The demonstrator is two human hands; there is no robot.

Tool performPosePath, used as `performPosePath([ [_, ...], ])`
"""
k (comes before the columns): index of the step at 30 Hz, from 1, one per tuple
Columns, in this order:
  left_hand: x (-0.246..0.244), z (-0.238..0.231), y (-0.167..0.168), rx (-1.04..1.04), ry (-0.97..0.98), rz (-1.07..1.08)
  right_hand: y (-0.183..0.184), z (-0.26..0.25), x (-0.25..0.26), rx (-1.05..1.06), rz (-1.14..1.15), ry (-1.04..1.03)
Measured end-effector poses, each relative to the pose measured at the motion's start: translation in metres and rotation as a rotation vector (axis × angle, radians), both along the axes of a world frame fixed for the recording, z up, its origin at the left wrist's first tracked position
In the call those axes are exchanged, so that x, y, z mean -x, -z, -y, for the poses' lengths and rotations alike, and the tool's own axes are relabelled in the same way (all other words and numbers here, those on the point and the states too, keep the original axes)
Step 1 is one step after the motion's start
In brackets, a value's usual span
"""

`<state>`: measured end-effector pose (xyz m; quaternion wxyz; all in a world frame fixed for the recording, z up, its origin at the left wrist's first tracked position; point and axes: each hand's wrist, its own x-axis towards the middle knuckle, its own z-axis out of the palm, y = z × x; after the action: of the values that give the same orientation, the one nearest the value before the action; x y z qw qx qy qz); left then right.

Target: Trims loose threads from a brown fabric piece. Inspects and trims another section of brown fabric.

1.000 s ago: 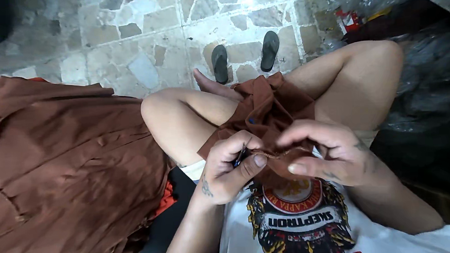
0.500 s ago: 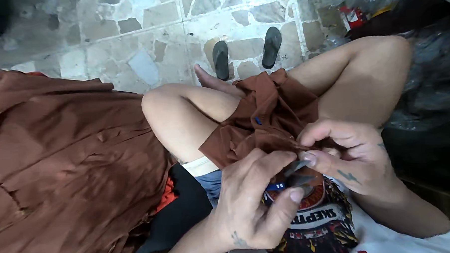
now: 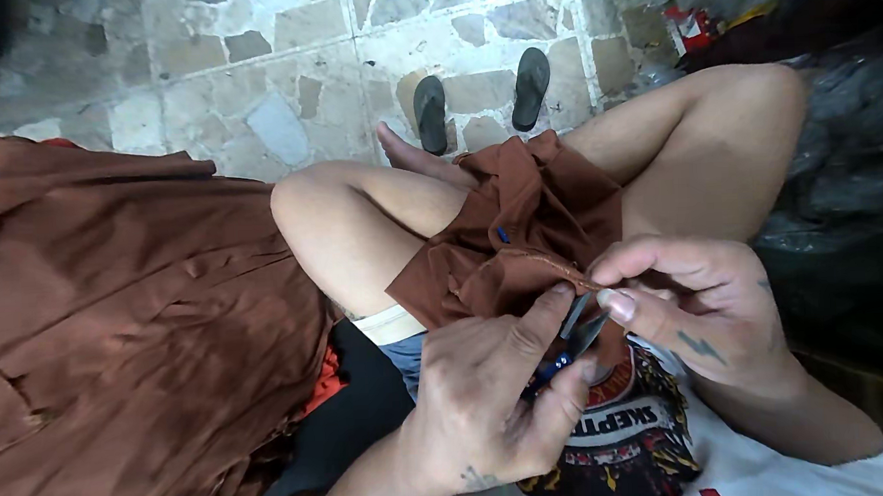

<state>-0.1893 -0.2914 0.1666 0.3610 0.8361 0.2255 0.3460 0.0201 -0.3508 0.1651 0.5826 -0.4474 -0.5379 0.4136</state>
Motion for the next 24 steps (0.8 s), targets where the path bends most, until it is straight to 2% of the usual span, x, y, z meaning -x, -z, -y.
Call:
performPosePath([
  [14, -0.003, 0.002, 0.004, 0.032, 0.031, 0.023, 0.004, 0.000, 0.000, -0.010, 0.031, 0.023],
  [24, -0.007, 0.006, 0.013, -0.011, -0.019, 0.085, 0.004, -0.004, -0.001, -0.004, -0.013, -0.060],
])
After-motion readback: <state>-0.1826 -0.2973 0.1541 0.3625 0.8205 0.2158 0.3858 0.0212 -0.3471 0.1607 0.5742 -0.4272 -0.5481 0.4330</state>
